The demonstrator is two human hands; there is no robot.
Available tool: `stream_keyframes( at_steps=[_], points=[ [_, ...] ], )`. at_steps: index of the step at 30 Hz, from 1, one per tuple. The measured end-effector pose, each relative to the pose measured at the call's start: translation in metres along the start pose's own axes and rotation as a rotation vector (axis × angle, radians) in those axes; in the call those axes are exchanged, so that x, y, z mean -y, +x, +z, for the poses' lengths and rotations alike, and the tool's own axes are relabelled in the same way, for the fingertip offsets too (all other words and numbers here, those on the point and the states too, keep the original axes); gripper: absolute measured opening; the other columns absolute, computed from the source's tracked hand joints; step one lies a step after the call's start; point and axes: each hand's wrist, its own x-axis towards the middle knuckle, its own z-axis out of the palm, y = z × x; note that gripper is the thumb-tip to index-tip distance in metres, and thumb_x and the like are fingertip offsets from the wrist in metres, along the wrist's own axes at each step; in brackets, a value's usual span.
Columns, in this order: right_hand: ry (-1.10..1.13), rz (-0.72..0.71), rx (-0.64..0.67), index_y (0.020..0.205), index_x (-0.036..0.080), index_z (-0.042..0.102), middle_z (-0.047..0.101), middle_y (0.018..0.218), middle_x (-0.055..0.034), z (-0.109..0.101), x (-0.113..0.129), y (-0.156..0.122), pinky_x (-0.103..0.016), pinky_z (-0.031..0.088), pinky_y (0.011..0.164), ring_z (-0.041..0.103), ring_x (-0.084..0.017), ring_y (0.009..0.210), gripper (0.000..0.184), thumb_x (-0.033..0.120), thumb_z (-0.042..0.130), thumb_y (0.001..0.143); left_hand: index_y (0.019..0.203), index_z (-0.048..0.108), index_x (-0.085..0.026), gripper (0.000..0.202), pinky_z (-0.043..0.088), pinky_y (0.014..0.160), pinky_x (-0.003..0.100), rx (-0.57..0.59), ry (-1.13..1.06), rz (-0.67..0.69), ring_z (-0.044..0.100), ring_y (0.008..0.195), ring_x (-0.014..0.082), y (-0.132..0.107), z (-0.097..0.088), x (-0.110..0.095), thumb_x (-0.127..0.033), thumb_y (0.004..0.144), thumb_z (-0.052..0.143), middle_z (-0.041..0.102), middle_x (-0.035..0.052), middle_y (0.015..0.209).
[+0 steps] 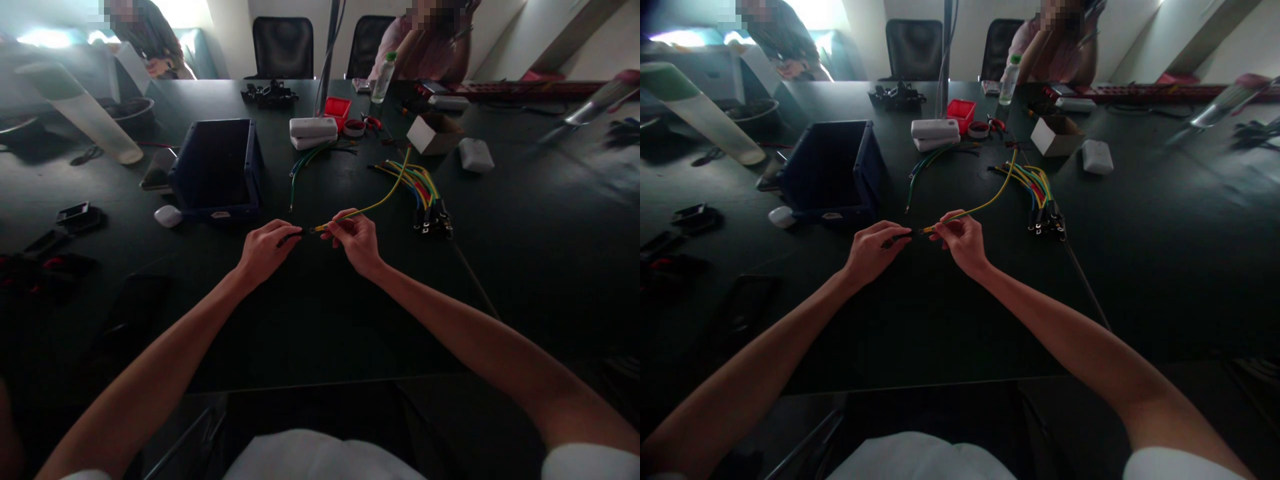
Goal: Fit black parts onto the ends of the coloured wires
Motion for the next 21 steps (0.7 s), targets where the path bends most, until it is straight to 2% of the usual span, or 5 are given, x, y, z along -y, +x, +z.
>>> stream_keyframes(
  at_steps=[21],
  points=[
    [-0.036, -0.006, 0.044, 0.088, 0.021, 0.055, 0.07, 0.074, 0.0003, -0.0005, -0.0021, -0.0001, -0.022, 0.047, 0.045, 0.07, -0.016, 0.064, 0.031, 0.043, 0.074, 0.078, 0.106, 0.07, -0.019, 0.023, 0.049, 0.057, 0.021, -0.016, 0.003, 0.054, 0.059, 0.061, 0.0078, -0.0001, 0.0007, -0.0039, -0.032, 0.091, 0.059, 0.071, 0.0063, 0.098]
  ],
)
